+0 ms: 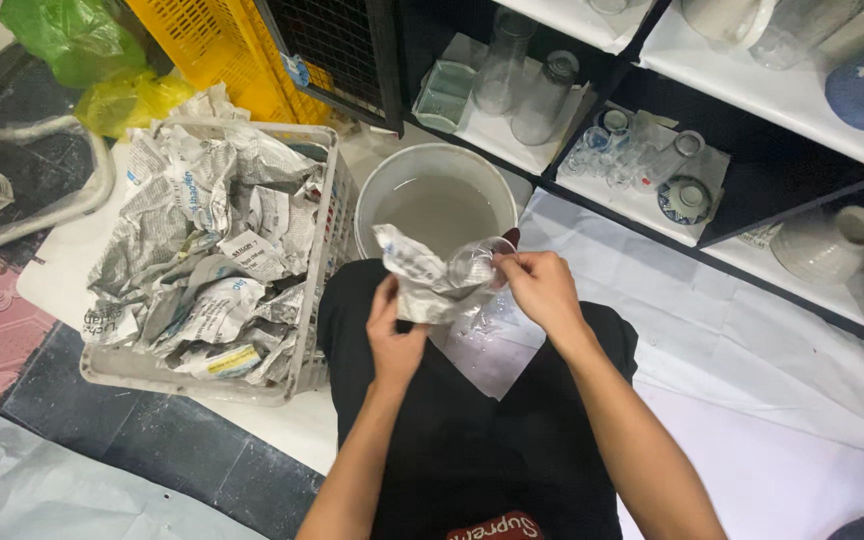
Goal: The person unwraps small glass items from newspaper, washes them in a bucket of water, and places them on a nearby shelf. The process is repeated for several items throughout the clip.
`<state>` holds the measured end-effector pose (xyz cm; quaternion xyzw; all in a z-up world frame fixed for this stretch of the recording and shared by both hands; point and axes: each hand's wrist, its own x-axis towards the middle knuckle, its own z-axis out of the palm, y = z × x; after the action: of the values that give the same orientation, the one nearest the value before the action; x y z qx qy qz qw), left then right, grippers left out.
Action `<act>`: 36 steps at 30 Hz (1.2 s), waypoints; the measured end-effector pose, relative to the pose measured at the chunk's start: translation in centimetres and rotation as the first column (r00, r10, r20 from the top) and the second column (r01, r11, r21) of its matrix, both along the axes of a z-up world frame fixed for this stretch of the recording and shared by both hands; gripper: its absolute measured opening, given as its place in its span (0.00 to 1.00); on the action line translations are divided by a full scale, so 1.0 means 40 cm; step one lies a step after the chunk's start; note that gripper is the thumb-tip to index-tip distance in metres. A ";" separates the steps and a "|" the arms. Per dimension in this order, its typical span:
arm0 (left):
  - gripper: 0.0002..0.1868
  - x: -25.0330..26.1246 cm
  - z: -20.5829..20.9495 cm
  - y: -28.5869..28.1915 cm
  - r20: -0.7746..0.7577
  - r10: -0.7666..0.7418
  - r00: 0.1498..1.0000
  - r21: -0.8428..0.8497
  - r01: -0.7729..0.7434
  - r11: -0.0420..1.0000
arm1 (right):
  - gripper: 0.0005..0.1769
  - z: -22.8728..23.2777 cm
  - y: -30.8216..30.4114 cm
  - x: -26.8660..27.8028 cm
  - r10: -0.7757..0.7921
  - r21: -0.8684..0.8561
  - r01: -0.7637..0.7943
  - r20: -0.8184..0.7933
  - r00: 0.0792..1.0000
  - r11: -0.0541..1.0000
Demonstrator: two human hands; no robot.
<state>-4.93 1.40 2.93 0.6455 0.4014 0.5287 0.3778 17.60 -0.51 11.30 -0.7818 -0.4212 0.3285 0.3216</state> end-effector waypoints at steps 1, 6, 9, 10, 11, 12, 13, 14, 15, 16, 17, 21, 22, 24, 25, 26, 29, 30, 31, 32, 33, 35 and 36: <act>0.22 -0.018 0.015 0.008 -0.008 0.020 1.000 -0.013 -0.020 1.000 | 0.17 -0.003 0.007 0.000 -0.008 0.018 0.009 -0.037 0.999 1.000; 0.17 -0.132 0.063 0.057 0.112 0.122 0.986 -0.113 -0.109 0.988 | 0.15 -0.018 0.043 -0.014 0.015 0.087 0.004 -0.214 0.977 0.996; 0.13 -0.215 0.070 0.085 0.047 0.198 0.979 -0.080 -0.194 0.978 | 0.15 -0.025 0.058 -0.026 0.046 0.128 -0.017 -0.232 0.972 0.992; 0.13 -0.241 0.072 0.092 0.001 0.222 0.975 -0.008 -0.222 0.975 | 0.15 -0.026 0.064 -0.031 0.043 0.108 -0.020 -0.221 0.974 0.994; 0.13 -0.266 0.074 0.098 -0.045 0.249 0.967 0.063 -0.246 0.967 | 0.15 -0.027 0.068 -0.035 0.040 0.085 -0.022 -0.211 0.977 0.996; 0.12 -0.290 0.077 0.102 -0.065 0.308 0.949 -0.019 -0.310 0.951 | 0.15 -0.028 0.072 -0.039 0.037 0.063 -0.025 -0.200 0.979 0.998; 0.11 -0.310 0.080 0.105 -0.088 0.361 0.928 -0.097 -0.369 0.924 | 0.15 -0.029 0.078 -0.043 0.051 0.073 -0.037 -0.194 0.980 0.997; 0.10 -0.326 0.082 0.108 -0.115 0.411 0.904 -0.174 -0.425 0.888 | 0.15 -0.030 0.082 -0.046 0.065 0.083 -0.050 -0.188 0.980 0.995; 0.10 -0.341 0.084 0.110 -0.078 0.430 0.900 -0.163 -0.437 0.885 | 0.15 -0.031 0.084 -0.048 0.077 0.092 -0.061 -0.181 0.981 0.994; 0.09 -0.363 0.088 0.111 -0.041 0.447 0.893 -0.152 -0.448 0.881 | 0.15 -0.031 0.085 -0.049 0.077 0.066 -0.068 -0.160 0.984 0.996; 0.09 -0.384 0.093 0.113 -0.004 0.465 0.886 -0.141 -0.461 0.876 | 0.16 -0.030 0.087 -0.053 0.079 0.040 -0.074 -0.139 0.987 0.996; 0.13 -0.476 0.091 0.125 -0.471 0.505 0.723 0.119 -0.515 0.849 | 0.16 -0.032 0.102 -0.068 0.083 -0.061 -0.088 -0.076 0.994 0.994; 0.14 -0.497 0.081 0.132 -0.602 0.478 0.640 0.145 -0.501 0.853 | 0.14 -0.036 0.106 -0.071 0.094 -0.001 -0.095 -0.114 0.989 0.996; 0.16 -0.530 0.056 0.152 -0.831 0.313 0.459 0.083 -0.454 0.887 | 0.15 -0.045 0.112 -0.080 0.122 0.117 -0.101 -0.189 0.974 0.988; 0.19 -0.537 0.041 0.170 -0.912 0.175 0.371 -0.004 -0.435 0.900 | 0.17 -0.049 0.117 -0.080 0.135 0.123 -0.110 -0.218 0.967 0.986; 0.21 -0.542 0.027 0.185 -0.962 0.029 0.273 -0.093 -0.425 0.900 | 0.20 -0.052 0.122 -0.082 0.148 0.128 -0.119 -0.246 0.958 0.985; 0.24 -0.523 -0.025 0.215 -0.952 -0.166 0.256 -0.266 -0.426 0.865 | 0.23 -0.059 0.131 -0.109 0.195 0.192 -0.135 -0.338 0.921 0.972; 0.26 -0.518 -0.038 0.233 -0.933 -0.253 0.256 -0.342 -0.408 0.847 | 0.23 -0.058 0.139 -0.118 0.213 0.225 -0.137 -0.364 0.907 0.965; 0.28 -0.519 -0.050 0.244 -0.905 -0.342 0.253 -0.419 -0.392 0.819 | 0.23 -0.057 0.143 -0.132 0.224 0.219 -0.150 -0.368 0.902 0.964; 0.29 -0.523 -0.059 0.253 -0.869 -0.428 0.249 -0.494 -0.376 0.784 | 0.22 -0.056 0.148 -0.149 0.236 0.213 -0.164 -0.371 0.898 0.963; 0.34 -0.530 -0.065 0.261 -0.839 -0.460 0.292 -0.542 -0.374 0.752 | 0.22 -0.055 0.155 -0.162 0.249 0.210 -0.179 -0.375 0.893 0.961; 0.44 -0.549 -0.071 0.280 -0.769 -0.516 0.377 -0.636 -0.363 0.681 | 0.20 -0.048 0.169 -0.187 0.284 0.253 -0.196 -0.380 0.881 0.947; 0.46 -0.561 -0.068 0.283 -0.702 -0.512 0.495 -0.699 -0.344 0.627 | 0.19 -0.044 0.175 -0.198 0.301 0.273 -0.205 -0.382 0.874 0.940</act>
<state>-27.36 12.73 0.19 0.6093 0.6805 -0.1182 0.3895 9.69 6.49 9.54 -0.5896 -0.4761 0.4779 0.4441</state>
